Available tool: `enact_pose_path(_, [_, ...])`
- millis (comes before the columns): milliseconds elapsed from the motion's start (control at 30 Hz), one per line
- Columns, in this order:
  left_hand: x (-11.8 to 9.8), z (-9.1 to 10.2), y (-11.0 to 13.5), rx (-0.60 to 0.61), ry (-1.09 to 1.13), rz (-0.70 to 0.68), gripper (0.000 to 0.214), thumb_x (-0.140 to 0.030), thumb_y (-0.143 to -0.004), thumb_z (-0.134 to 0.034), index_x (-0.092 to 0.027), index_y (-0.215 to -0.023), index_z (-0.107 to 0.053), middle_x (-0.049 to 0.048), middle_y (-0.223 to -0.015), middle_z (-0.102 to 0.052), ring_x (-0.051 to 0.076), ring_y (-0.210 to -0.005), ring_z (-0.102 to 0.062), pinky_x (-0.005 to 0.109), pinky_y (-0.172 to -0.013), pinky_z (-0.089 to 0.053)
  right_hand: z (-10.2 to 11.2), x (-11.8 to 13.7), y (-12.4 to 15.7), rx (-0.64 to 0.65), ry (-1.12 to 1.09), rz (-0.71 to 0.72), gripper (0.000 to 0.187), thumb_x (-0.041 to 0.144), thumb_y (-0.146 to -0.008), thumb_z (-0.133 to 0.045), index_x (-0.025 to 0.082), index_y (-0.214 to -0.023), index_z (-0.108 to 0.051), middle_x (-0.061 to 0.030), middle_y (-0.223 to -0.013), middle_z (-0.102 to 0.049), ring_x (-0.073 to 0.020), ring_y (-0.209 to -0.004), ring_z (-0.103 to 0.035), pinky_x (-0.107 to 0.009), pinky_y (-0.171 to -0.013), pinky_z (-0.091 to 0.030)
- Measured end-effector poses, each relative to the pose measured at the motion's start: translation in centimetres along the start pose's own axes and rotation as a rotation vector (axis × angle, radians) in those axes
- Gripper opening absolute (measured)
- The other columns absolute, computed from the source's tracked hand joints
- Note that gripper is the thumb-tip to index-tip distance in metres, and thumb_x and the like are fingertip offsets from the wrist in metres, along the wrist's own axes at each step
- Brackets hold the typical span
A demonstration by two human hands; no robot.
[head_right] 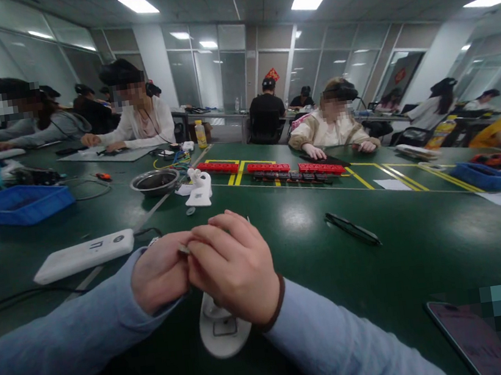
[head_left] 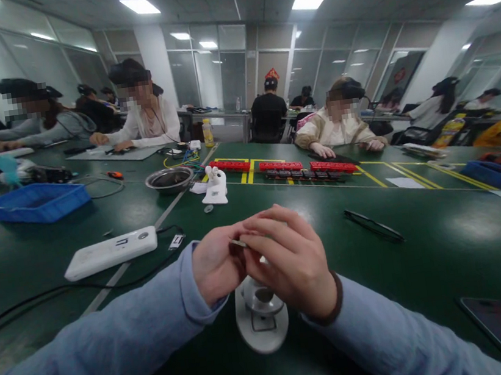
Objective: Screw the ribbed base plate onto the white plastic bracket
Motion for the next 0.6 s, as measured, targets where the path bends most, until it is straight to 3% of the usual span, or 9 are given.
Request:
enact_pose_path(67, [-0.1,0.2,0.0,-0.073,0.016,0.031,0.023,0.001,-0.079,-0.029,-0.011,-0.082,-0.047,-0.0001,-0.064,-0.047,0.003,-0.044,-0.045,0.013,-0.044,-0.042,1.0,-0.2,-0.3,-0.069,-0.087,-0.085,0.009,0.012,-0.076,-0.054,0.013,-0.078,-0.063,-0.0041,-0.078,-0.064,-0.0156,-0.075,-0.055,-0.033,-0.075,-0.047])
enact_pose_path(133, [-0.3,0.7,-0.3,-0.143,0.031,0.025,0.03,0.006,-0.073,-0.027,-0.013,-0.088,-0.046,-0.0012,-0.064,-0.047,0.003,-0.041,-0.041,0.012,-0.039,-0.038,2.0,-0.8,-0.3,-0.054,-0.201,-0.28,0.01,0.013,-0.076,-0.053,0.013,-0.076,-0.062,-0.0024,-0.067,-0.061,-0.0125,-0.062,-0.054,-0.028,-0.061,-0.047])
enact_pose_path(267, [-0.8,2.8,-1.9,-0.107,0.006,0.014,0.038,0.009,-0.065,-0.026,-0.012,-0.09,-0.045,-0.0052,-0.054,-0.036,0.003,-0.037,-0.033,0.01,-0.035,-0.025,2.1,-2.9,0.7,0.141,-0.569,-0.782,0.014,0.023,-0.077,-0.052,0.012,-0.078,-0.062,0.001,-0.05,-0.056,-0.0086,-0.041,-0.049,-0.02,-0.039,-0.04])
enact_pose_path(333, [-1.1,4.5,-2.9,-0.074,-0.142,-0.036,0.035,0.004,-0.066,-0.025,-0.011,-0.09,-0.045,-0.0067,-0.051,-0.031,0.004,-0.036,-0.03,0.012,-0.036,-0.023,1.5,-3.8,1.2,0.19,-0.796,-0.933,0.016,0.027,-0.075,-0.055,0.012,-0.078,-0.062,0.0003,-0.051,-0.058,-0.0086,-0.041,-0.051,-0.018,-0.039,-0.042])
enact_pose_path(467, [-1.7,7.8,-4.3,-0.014,-0.5,-0.151,0.029,-0.021,-0.075,-0.03,-0.012,-0.09,-0.053,-0.0078,-0.042,-0.03,0.007,-0.033,-0.02,0.017,-0.034,-0.019,0.5,-5.0,1.6,0.194,-1.119,-1.124,0.02,0.028,-0.069,-0.063,0.015,-0.085,-0.061,-0.0031,-0.074,-0.065,-0.0104,-0.055,-0.06,-0.02,-0.048,-0.049])
enact_pose_path(533, [-1.7,9.0,-4.3,0.034,-0.7,-0.216,0.029,-0.029,-0.066,-0.052,-0.014,-0.089,-0.059,-0.0065,-0.044,-0.039,0.007,-0.036,-0.026,0.018,-0.037,-0.022,0.4,-5.5,1.7,0.186,-1.195,-1.19,0.022,0.03,-0.068,-0.065,0.016,-0.085,-0.061,-0.003,-0.079,-0.064,-0.0113,-0.059,-0.061,-0.021,-0.049,-0.051])
enact_pose_path(600, [-1.3,9.4,-3.8,0.174,-1.088,-0.374,0.052,-0.03,-0.049,-0.069,-0.016,-0.098,-0.061,-0.0037,-0.056,-0.051,0.009,-0.048,-0.041,0.019,-0.049,-0.033,0.4,-5.9,1.8,0.154,-1.214,-1.216,0.023,0.029,-0.066,-0.068,0.015,-0.082,-0.06,-0.0011,-0.076,-0.063,-0.0109,-0.058,-0.06,-0.021,-0.049,-0.051])
Point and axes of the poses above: each hand's wrist, its own y-axis away from the middle knuckle, its own z-axis out of the back of the hand, x = y × z, the point moved 2 cm from there along -y, towards the middle knuckle
